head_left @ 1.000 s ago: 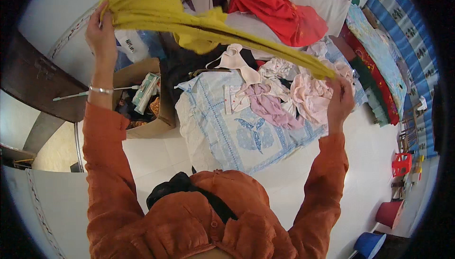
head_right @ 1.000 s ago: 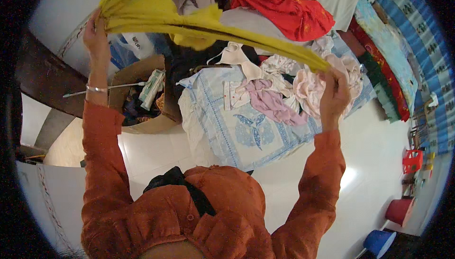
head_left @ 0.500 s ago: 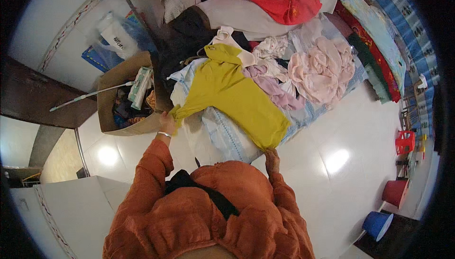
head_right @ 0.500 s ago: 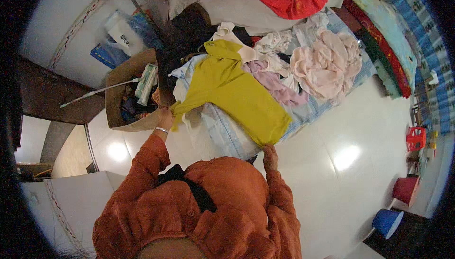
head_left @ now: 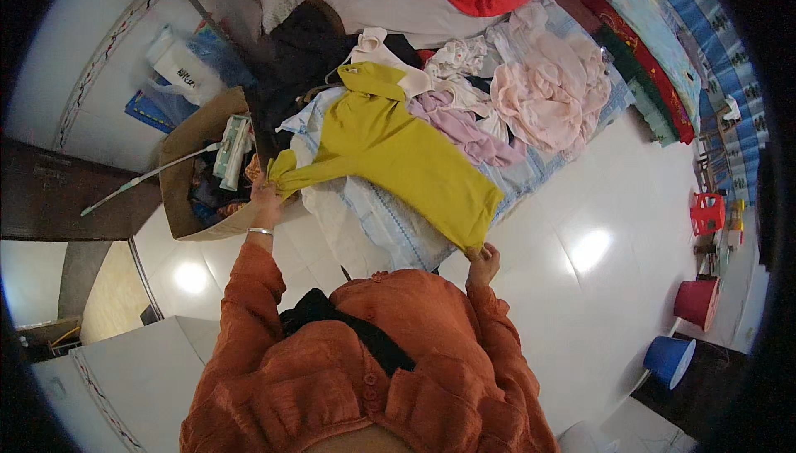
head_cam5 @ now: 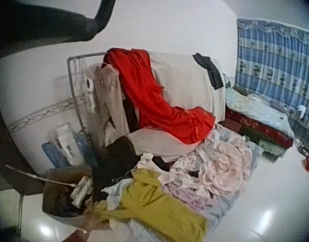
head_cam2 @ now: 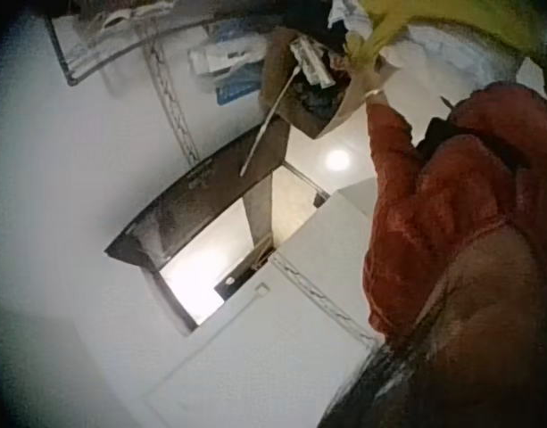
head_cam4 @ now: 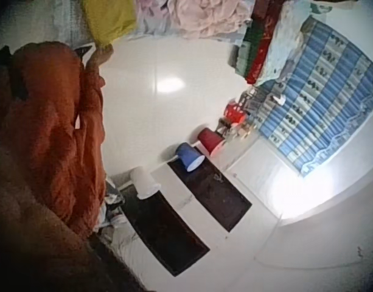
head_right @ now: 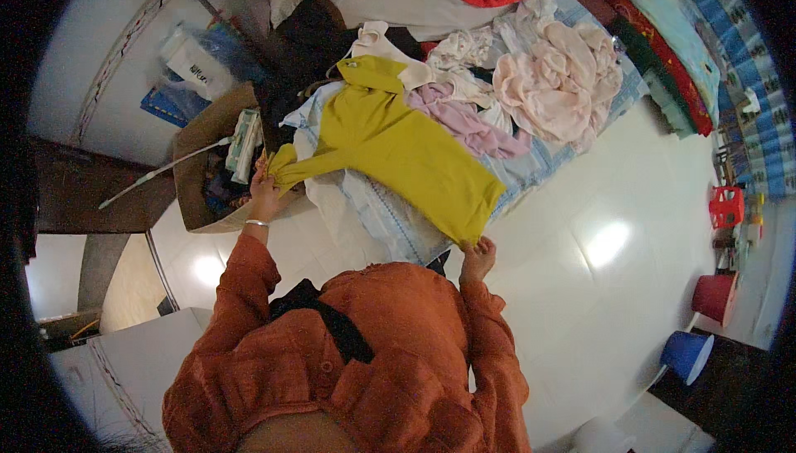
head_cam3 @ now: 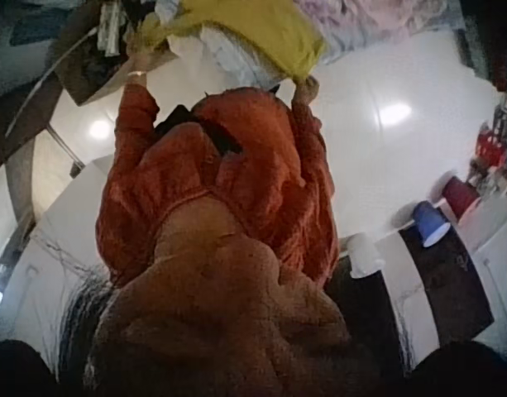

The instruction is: The person folds a yellow garment and a pink floral garment on a bed. They smooth the fabric, align the edges, and fold the items into compact rectangles. The person places the folded yellow garment into a storage bin and continues folding the pink garment.

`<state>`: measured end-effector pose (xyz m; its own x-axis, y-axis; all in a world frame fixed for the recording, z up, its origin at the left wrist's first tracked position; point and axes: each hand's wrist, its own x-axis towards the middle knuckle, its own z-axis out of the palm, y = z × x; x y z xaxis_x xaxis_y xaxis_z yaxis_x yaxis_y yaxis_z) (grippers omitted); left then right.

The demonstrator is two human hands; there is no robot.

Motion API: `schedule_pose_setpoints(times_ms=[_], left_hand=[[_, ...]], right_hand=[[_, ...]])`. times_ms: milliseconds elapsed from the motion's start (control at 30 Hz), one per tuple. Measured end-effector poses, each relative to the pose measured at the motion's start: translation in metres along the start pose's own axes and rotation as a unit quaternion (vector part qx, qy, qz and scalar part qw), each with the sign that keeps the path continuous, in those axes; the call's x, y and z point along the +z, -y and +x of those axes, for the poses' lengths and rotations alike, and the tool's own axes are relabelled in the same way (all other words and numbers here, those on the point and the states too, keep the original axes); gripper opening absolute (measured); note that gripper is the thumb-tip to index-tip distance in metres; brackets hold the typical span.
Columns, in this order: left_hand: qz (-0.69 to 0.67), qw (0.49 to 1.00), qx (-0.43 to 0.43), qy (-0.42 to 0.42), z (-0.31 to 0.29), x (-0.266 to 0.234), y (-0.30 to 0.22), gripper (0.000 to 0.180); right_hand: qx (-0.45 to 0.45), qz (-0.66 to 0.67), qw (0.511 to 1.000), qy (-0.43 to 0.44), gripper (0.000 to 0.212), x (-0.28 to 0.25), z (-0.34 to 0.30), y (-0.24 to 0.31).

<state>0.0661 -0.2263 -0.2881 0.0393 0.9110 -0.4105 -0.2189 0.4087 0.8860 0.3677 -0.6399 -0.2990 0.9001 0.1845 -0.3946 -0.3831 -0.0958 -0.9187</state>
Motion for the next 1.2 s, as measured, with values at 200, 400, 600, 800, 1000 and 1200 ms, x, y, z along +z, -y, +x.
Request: schedule_pose_setpoints(times_ms=[200, 400, 600, 800, 1000, 1200], left_hand=[[0.466, 0.882, 0.060, -0.034, 0.002, -0.017, 0.025, 0.050], [0.495, 0.727, 0.378, 0.291, -0.090, 0.096, 0.024, 0.055], [0.477, 0.538, 0.372, 0.587, -0.161, 0.164, 0.060, 0.053], [0.506, 0.400, 0.432, 0.630, -0.222, 0.188, 0.090, 0.060], [0.534, 0.372, 0.473, 0.594, -0.233, 0.196, 0.124, 0.039], [0.521, 0.412, 0.434, 0.609, -0.235, 0.207, 0.129, 0.016]], right_hand=[[0.273, 0.005, 0.957, 0.095, 0.046, -0.031, -0.002, -0.056], [0.289, 0.134, 0.946, 0.063, 0.038, -0.005, 0.000, -0.024], [0.258, 0.197, 0.944, 0.068, 0.029, -0.006, 0.015, -0.043], [0.093, 0.004, 0.974, 0.205, 0.026, -0.050, 0.035, -0.124], [0.293, 0.290, 0.892, 0.186, 0.026, -0.010, 0.007, -0.023], [-0.171, -0.353, 0.888, 0.242, 0.031, -0.021, 0.030, -0.024]])
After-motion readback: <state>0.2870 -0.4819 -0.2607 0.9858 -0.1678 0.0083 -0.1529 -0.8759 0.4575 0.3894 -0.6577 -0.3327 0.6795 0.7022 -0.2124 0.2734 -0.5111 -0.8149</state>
